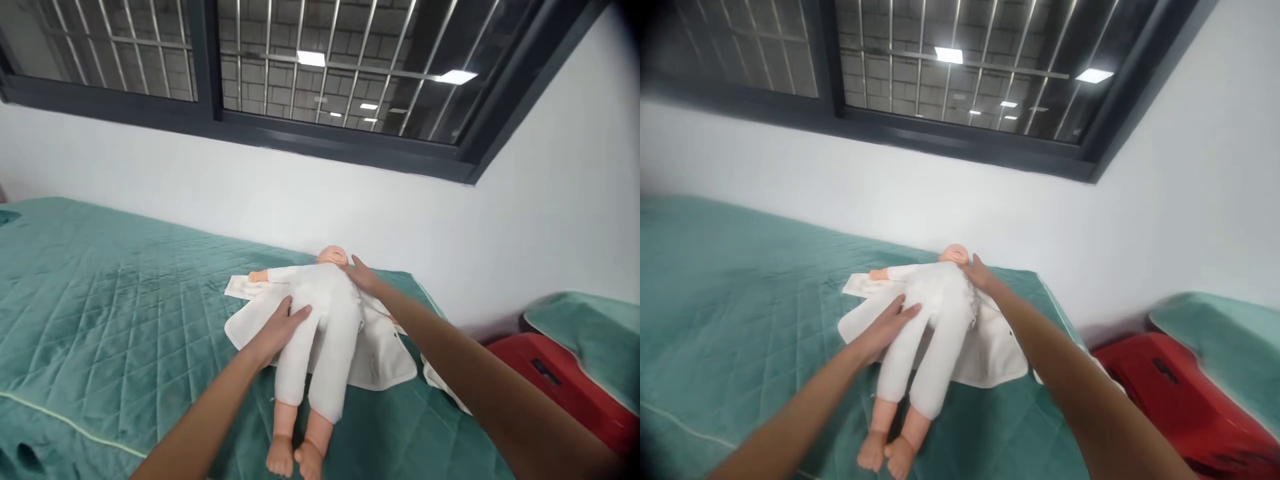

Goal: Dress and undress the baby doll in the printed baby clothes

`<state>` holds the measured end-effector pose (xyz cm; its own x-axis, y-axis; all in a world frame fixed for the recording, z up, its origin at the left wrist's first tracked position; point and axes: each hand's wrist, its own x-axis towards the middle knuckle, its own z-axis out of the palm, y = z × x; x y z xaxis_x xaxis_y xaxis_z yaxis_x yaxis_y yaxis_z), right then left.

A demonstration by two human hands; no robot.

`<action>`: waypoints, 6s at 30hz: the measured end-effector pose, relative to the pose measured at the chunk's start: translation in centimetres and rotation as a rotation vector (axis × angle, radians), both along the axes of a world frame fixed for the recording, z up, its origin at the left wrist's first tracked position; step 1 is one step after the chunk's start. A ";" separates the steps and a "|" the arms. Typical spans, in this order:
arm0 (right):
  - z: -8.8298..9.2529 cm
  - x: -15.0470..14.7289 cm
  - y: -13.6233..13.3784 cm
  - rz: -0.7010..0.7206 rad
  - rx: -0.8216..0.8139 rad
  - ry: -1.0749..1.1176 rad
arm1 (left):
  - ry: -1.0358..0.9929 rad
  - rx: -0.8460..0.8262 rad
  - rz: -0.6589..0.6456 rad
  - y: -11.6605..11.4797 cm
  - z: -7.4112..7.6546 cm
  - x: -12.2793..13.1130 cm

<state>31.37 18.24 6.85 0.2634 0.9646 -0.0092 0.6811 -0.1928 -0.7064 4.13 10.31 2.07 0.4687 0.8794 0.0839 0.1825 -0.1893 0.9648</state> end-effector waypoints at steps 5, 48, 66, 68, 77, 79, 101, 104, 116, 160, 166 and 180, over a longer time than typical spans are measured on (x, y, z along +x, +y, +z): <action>-1.6 2.7 -0.7 0.016 0.006 -0.069 | -0.188 -0.233 0.009 -2.1 -0.2 2.3; -0.4 -11.1 -0.5 0.690 0.016 -0.950 | -0.224 0.151 0.859 7.7 -5.6 -0.9; 0.5 -7.4 -3.2 0.394 0.322 -0.559 | 0.360 0.477 0.857 6.7 -5.2 0.0; 0.0 -3.8 -5.1 0.129 0.448 -0.383 | 0.443 0.395 0.981 6.9 -5.3 0.1; -4.9 2.4 -10.0 -0.431 0.116 -0.306 | 0.559 0.291 0.933 6.7 -4.9 0.4; -5.0 2.2 -10.0 -0.430 0.145 -0.224 | 0.528 0.309 0.892 6.5 -4.6 0.4; -6.5 0.5 -10.0 0.175 0.263 0.116 | 0.130 0.230 0.405 8.9 2.6 7.4; -7.0 0.0 -9.9 0.275 0.246 0.139 | 0.192 0.299 0.382 8.7 3.5 7.5; -7.1 -0.4 -9.8 0.369 0.200 0.252 | 0.748 0.730 0.089 -3.5 6.4 8.0; -6.9 -0.6 -10.0 0.313 0.254 0.178 | 0.731 0.692 0.113 4.4 5.7 11.0; -6.7 -1.5 -10.0 0.350 0.317 0.335 | 0.952 0.727 -0.166 5.7 6.5 16.8; -5.0 -0.2 -10.8 0.565 0.131 0.454 | 1.138 0.802 -0.519 7.0 4.9 24.2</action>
